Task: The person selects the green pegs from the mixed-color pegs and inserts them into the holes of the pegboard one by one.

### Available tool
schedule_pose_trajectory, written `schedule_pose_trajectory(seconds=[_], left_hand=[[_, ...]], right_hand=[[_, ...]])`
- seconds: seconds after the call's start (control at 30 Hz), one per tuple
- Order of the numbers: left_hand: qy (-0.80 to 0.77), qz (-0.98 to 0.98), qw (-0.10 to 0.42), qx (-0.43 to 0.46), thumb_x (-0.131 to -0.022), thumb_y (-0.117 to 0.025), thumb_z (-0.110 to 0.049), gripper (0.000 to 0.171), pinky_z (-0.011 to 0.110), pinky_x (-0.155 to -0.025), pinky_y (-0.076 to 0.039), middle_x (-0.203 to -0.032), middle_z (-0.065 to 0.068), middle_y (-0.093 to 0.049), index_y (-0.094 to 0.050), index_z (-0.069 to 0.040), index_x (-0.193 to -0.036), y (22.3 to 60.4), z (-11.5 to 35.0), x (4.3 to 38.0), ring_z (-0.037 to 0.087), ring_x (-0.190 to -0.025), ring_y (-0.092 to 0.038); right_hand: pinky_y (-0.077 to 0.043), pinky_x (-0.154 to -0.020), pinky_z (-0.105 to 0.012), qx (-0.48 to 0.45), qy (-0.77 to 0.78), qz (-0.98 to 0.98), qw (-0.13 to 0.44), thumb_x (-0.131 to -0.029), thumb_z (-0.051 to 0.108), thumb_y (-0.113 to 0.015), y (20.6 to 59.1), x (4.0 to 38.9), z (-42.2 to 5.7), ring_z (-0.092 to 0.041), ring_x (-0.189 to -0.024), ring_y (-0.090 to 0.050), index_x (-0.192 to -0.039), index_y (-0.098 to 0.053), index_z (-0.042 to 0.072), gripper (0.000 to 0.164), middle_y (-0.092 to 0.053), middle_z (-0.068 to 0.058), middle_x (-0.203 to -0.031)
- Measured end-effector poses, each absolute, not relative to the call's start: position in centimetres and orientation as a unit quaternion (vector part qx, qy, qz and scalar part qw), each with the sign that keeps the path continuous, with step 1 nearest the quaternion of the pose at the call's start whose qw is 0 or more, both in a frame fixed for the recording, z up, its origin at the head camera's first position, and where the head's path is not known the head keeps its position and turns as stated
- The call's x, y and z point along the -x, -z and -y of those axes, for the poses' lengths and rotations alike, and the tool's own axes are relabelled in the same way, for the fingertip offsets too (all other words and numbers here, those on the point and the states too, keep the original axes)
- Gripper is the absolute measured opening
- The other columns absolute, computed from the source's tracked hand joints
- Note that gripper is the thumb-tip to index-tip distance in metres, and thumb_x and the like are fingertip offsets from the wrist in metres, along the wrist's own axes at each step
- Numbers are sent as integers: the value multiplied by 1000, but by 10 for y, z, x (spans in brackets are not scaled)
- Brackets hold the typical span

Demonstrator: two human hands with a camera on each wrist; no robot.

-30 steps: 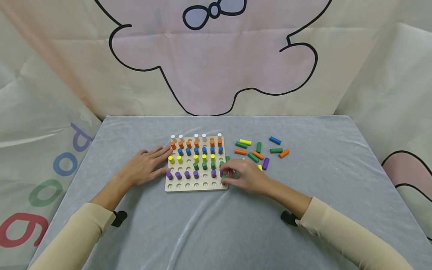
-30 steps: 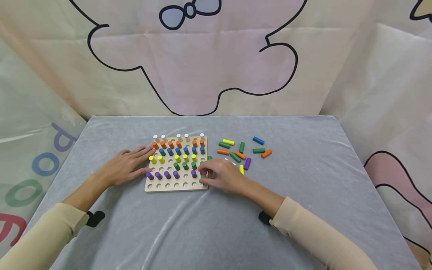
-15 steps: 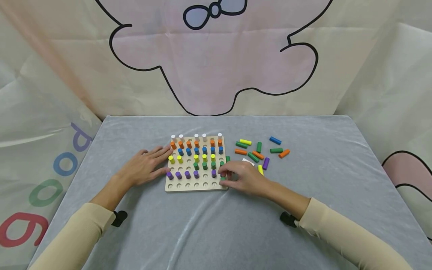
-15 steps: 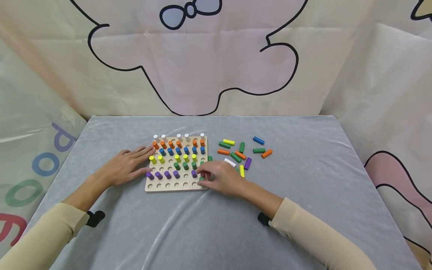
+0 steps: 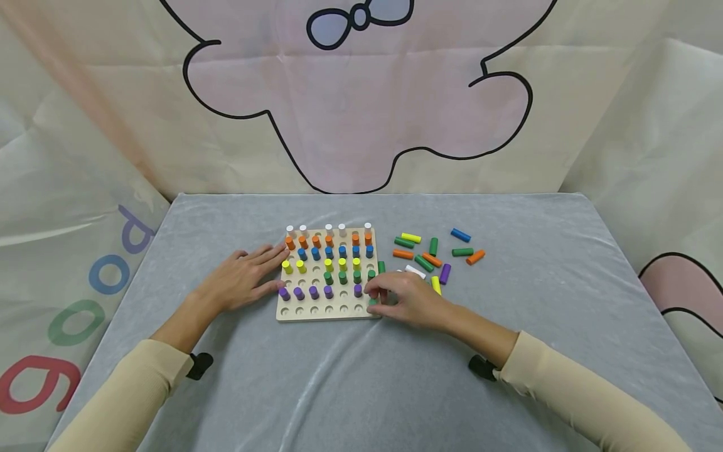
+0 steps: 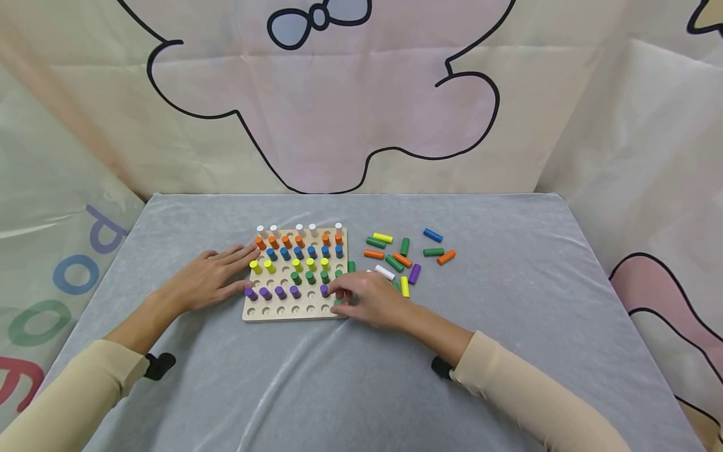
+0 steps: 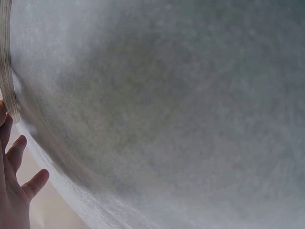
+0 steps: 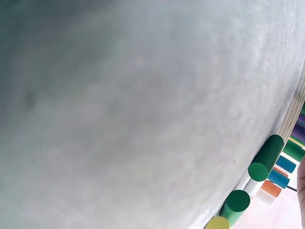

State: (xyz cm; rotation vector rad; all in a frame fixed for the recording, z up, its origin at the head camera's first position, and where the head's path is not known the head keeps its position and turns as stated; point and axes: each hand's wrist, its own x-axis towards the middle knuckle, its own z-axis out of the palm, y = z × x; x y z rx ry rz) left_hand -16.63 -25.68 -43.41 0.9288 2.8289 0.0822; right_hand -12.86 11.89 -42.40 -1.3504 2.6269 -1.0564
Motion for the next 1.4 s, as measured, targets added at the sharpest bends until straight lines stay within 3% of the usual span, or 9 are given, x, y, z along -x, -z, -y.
schedule_pose_trajectory(seconds=[0.4,0.87,1.2,1.4], left_hand=[[-30,-947,85,-309,-99,-43,-61,77,64,-105,-34,-163,9,-24,-25,-17,-159,433,256,167,36,-147,-29],[-31,-946,89,-310,-99,-45,-60,77,64,-105,-33,-163,10,-25,-26,-15,-159,432,257,167,37,-146,-29],[-29,-946,84,-313,-99,-45,-60,77,64,-104,-35,-163,10,-26,-27,-15,-159,434,257,167,37,-146,-30],[-26,-945,84,-314,-99,-45,-59,77,63,-104,-35,-163,11,-25,-26,-15,-159,434,257,167,36,-146,-31]], right_hand=[[-52,-68,-30,388,343,-855,2,-81,15,-85,419,131,-154,-9,-78,-59,-108,-72,6,31,-70,0,-92],[-49,-64,-25,352,305,-884,37,-80,16,-85,428,129,-203,-11,-71,-57,-106,-72,8,31,-67,3,-84],[-46,-59,-21,379,301,-875,20,-79,16,-85,436,125,-206,-6,-66,-53,-104,-70,10,30,-64,5,-79],[-43,-58,-21,373,283,-883,38,-81,18,-84,436,123,-203,-5,-64,-50,-107,-70,12,31,-62,6,-79]])
